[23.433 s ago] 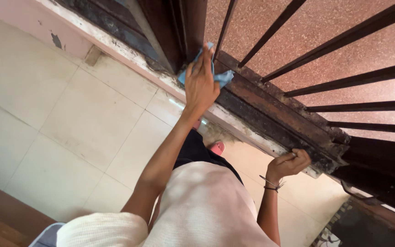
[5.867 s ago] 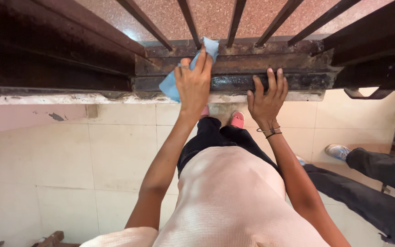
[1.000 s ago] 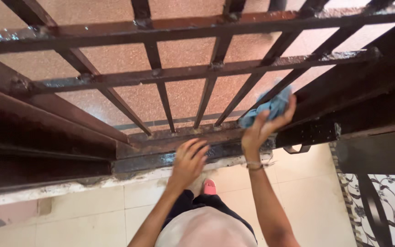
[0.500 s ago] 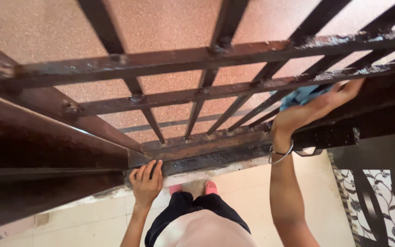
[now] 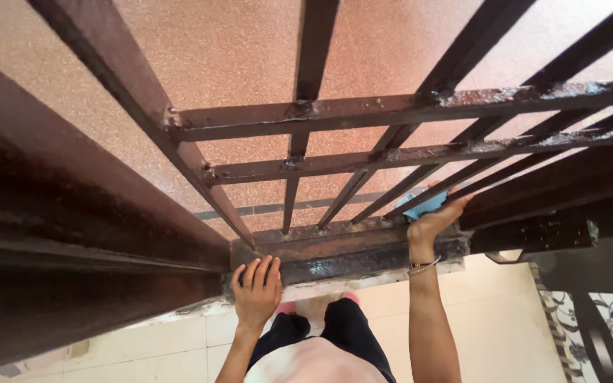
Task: The person cleans a metal gate by wiping its bottom frame and vertical bars with a cloth.
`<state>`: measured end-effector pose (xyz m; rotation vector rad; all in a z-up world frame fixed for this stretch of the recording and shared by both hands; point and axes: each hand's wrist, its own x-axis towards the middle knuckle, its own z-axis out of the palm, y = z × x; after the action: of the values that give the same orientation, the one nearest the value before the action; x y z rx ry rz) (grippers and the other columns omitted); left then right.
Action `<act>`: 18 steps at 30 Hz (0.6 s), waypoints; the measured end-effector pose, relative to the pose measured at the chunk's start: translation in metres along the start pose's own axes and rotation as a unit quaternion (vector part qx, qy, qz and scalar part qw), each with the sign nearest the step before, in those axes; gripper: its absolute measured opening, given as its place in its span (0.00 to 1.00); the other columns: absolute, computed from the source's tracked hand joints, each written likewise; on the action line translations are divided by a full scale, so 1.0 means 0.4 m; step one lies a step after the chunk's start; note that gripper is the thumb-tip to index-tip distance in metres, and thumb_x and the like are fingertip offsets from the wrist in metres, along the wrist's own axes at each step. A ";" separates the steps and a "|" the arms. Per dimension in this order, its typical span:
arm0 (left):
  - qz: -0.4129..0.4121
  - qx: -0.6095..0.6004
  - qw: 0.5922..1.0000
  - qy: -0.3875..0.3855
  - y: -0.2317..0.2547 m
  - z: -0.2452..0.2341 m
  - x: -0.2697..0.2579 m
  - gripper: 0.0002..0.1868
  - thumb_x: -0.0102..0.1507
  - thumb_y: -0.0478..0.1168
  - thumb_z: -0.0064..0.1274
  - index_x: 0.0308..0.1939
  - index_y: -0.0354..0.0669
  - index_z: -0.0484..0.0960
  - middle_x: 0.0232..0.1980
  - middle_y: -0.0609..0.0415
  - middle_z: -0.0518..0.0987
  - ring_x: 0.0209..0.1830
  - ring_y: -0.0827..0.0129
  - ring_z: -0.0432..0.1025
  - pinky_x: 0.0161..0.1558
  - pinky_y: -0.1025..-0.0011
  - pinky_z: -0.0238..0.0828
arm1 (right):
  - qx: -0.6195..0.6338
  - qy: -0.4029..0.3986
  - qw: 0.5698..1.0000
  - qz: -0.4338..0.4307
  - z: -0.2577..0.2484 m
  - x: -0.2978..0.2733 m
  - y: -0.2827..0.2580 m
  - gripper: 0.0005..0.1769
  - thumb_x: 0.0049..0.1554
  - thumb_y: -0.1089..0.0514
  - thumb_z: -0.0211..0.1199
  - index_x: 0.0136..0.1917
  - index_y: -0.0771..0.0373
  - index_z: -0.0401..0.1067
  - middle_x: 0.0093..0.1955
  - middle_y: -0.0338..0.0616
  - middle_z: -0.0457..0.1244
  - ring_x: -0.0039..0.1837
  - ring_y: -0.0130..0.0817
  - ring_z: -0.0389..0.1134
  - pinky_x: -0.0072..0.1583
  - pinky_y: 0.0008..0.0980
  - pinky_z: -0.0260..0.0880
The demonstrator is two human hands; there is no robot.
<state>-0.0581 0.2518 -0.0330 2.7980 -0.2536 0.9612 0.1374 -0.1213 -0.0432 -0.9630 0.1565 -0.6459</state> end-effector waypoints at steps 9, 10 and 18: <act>0.001 -0.006 1.000 -0.015 0.010 0.011 0.001 0.14 0.64 0.40 0.56 0.54 0.48 0.84 0.57 0.58 0.78 0.63 0.64 0.67 0.67 0.53 0.60 | 0.056 0.067 0.996 -0.029 0.255 0.001 -0.260 0.29 0.66 0.37 0.43 0.66 0.59 0.66 0.62 0.38 0.64 0.63 0.34 0.70 0.65 0.35 0.74; -0.001 -0.002 1.000 -0.015 0.010 0.014 -0.001 0.14 0.64 0.40 0.56 0.54 0.48 0.84 0.57 0.57 0.78 0.63 0.64 0.67 0.67 0.53 0.60 | 0.074 0.038 0.995 -0.056 0.283 0.015 -0.303 0.30 0.67 0.38 0.43 0.68 0.61 0.65 0.64 0.40 0.65 0.65 0.35 0.69 0.68 0.36 0.73; -0.010 0.020 1.000 -0.016 0.032 0.025 -0.002 0.11 0.66 0.39 0.56 0.52 0.48 0.85 0.58 0.58 0.78 0.64 0.64 0.66 0.68 0.52 0.60 | 0.056 -0.059 0.958 -0.274 0.394 0.059 -0.550 0.25 0.73 0.42 0.46 0.68 0.65 0.65 0.63 0.41 0.63 0.66 0.31 0.66 0.69 0.39 0.66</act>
<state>-0.0553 0.2374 -0.0400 2.8487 -0.2109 0.9284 0.1223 -0.1108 0.2276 -0.9348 -0.2639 -1.0903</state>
